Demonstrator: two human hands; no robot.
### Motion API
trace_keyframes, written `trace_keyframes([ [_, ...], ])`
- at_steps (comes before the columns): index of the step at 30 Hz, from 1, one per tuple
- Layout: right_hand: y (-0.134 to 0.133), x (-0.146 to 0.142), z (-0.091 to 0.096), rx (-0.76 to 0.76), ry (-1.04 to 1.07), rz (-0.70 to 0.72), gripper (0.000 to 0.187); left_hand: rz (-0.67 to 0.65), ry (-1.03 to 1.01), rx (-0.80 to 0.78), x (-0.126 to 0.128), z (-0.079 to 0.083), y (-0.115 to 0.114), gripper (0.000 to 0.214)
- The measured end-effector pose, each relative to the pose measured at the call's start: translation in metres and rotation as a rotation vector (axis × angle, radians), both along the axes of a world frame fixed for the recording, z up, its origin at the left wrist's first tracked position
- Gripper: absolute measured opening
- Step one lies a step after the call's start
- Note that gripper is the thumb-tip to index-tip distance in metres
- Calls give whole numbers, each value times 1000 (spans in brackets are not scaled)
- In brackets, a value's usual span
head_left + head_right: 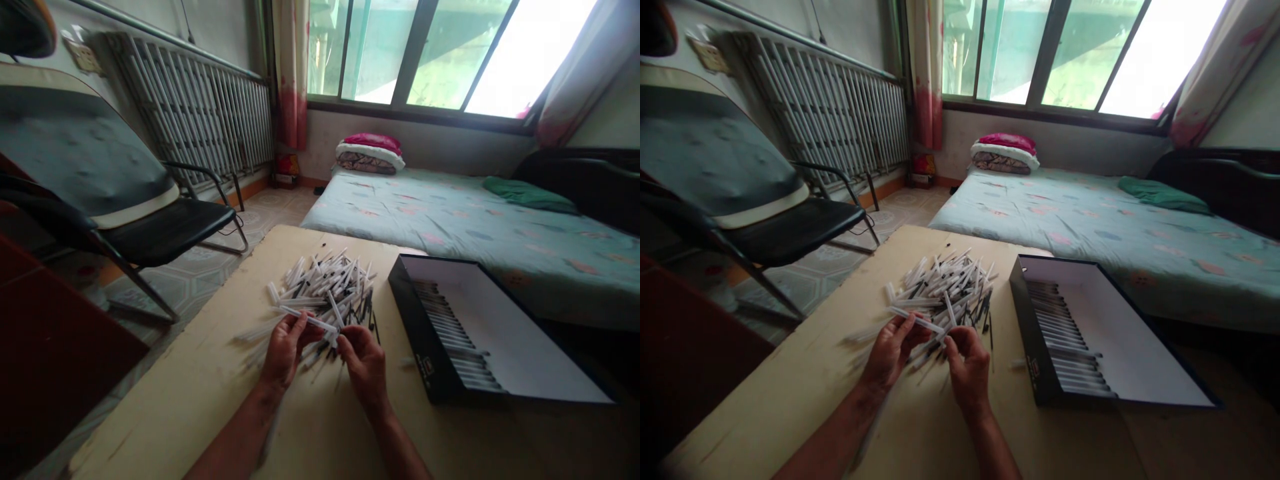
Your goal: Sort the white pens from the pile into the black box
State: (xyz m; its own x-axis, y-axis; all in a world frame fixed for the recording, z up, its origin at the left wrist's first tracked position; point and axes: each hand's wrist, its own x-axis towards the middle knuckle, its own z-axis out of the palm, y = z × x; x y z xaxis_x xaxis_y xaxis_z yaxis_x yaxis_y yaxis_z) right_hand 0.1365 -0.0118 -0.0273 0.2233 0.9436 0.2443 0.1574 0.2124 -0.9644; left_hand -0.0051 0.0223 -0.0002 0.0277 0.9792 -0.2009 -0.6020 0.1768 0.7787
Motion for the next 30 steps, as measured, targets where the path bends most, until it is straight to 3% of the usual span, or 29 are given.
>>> trace_keyframes([
  [17,2,-2,-6,16,66,5,22,-4,25,-1,1,-3,-1,27],
  [26,0,-4,3,-44,167,-3,25,-49,20,34,0,-5,0,26],
  [30,-1,-3,2,-35,107,4,28,-57,20,44,0,-6,0,26],
])
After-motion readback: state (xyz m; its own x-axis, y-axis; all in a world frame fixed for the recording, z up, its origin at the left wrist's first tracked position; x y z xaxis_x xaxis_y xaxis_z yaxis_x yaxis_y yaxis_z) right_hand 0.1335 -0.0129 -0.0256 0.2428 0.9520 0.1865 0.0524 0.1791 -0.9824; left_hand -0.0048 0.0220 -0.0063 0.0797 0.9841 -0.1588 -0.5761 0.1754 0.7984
